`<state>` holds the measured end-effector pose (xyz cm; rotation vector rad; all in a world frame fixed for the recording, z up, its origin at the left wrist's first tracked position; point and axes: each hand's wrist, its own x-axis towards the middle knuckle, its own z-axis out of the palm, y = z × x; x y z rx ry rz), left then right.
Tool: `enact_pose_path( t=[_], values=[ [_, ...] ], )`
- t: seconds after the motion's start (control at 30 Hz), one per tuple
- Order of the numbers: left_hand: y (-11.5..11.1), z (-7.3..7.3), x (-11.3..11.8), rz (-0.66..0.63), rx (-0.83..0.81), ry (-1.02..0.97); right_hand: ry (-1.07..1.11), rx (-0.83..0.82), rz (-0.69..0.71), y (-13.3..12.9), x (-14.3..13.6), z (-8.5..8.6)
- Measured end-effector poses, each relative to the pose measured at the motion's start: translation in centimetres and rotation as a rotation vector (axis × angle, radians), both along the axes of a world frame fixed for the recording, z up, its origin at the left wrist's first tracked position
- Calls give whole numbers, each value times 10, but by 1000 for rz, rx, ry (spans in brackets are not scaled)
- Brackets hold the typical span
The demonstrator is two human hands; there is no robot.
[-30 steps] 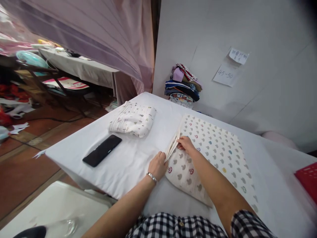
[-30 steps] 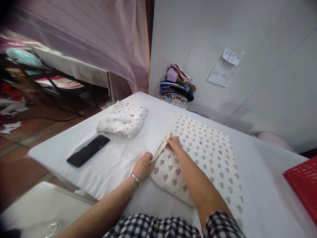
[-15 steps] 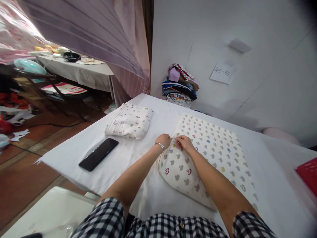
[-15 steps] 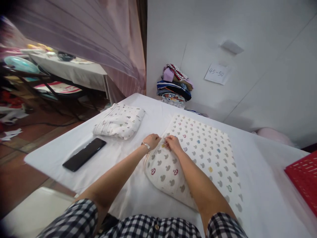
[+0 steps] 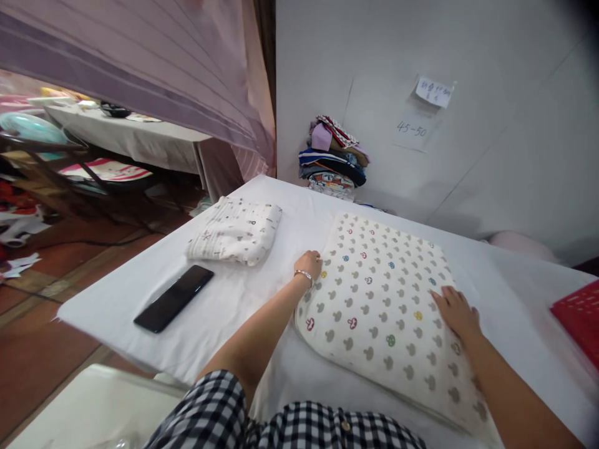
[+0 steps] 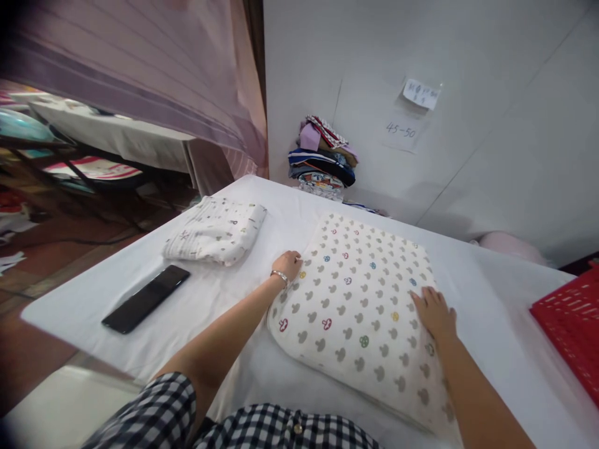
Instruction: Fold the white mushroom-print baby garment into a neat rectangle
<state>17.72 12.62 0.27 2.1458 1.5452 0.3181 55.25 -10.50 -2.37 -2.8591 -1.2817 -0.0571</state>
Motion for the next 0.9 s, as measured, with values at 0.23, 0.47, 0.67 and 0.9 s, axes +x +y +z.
enact_pose_path(
  t=[0.23, 0.47, 0.67, 0.9],
  values=[
    [-3, -3, 0, 10, 22, -3, -13, 18, 20, 36, -39, 5],
    [-8, 2, 0, -60, 132, 28, 108, -27, 127, 78, -57, 1],
    [-14, 4, 5, -189, 216, 83, 153, -36, 110, 94, -69, 11],
    [-5, 8, 10, -171, 92, 95, 174, 3, 269, 127, -119, 9]
  ],
)
